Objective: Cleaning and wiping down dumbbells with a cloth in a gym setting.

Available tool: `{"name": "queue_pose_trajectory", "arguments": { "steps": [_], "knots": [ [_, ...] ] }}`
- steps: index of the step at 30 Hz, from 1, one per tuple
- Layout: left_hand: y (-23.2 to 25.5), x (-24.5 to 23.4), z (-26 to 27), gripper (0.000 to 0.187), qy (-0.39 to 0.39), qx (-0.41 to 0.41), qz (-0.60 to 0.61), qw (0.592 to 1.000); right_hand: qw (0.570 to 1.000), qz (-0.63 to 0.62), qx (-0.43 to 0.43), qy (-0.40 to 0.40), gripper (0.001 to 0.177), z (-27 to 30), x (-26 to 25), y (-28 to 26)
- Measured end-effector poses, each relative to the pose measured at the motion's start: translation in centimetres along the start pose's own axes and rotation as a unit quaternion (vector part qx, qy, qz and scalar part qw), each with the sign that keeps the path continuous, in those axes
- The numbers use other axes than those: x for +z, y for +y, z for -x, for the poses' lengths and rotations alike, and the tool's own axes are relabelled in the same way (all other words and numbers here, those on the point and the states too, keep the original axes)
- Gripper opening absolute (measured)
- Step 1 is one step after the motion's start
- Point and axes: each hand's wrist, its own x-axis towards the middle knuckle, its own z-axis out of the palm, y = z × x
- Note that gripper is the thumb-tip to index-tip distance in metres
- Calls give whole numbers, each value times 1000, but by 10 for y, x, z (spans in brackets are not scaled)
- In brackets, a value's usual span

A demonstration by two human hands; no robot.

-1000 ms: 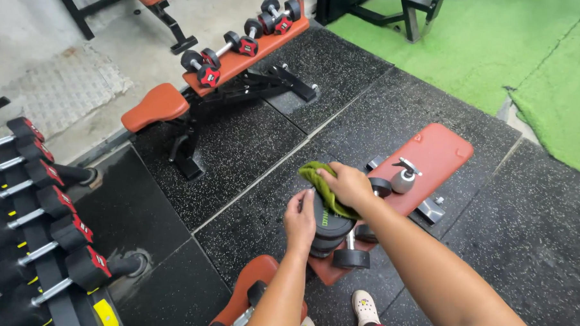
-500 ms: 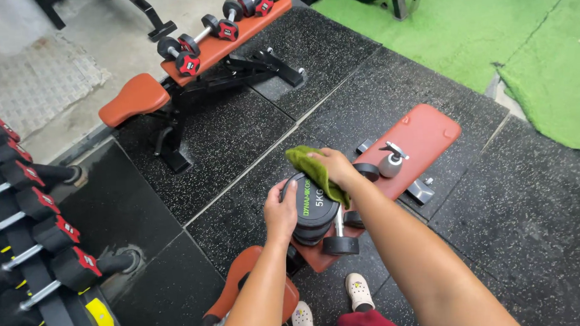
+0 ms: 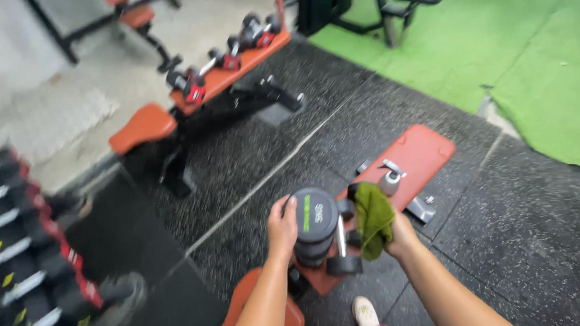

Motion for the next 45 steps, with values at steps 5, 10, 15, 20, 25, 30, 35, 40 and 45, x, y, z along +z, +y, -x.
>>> {"name": "queue_pose_trajectory", "arguments": {
  "steps": [5,10,15,20,25,30,35,40,45],
  "knots": [
    [6,3,-4,41,-35,-11,36,999,842,343,-417,-7,42,0,48,-3],
    [2,-12,5,40,-83,-33,109,990,502,673,-541,50,59,71,142,29],
    [9,-17,8,37,-83,-74,64,992,515,665,-539,38,51,55,127,59],
    [2,-14,0,37,-89,-28,61,994,513,661,-544,60,49,51,132,59],
    [5,-12,-2,41,-86,-35,53,994,528,655,-534,87,49,40,131,64],
    [24,-12,7,43,-77,-23,-17,997,617,609,-473,157,45,31,128,56],
    [16,-10,4,43,-87,12,36,996,724,507,-422,199,42,-18,92,57],
    [15,-8,5,42,-74,-5,32,997,844,349,-373,166,40,-59,59,72],
    [21,-11,3,41,-75,39,19,996,948,150,-251,122,38,-87,12,114]
  ]
}}
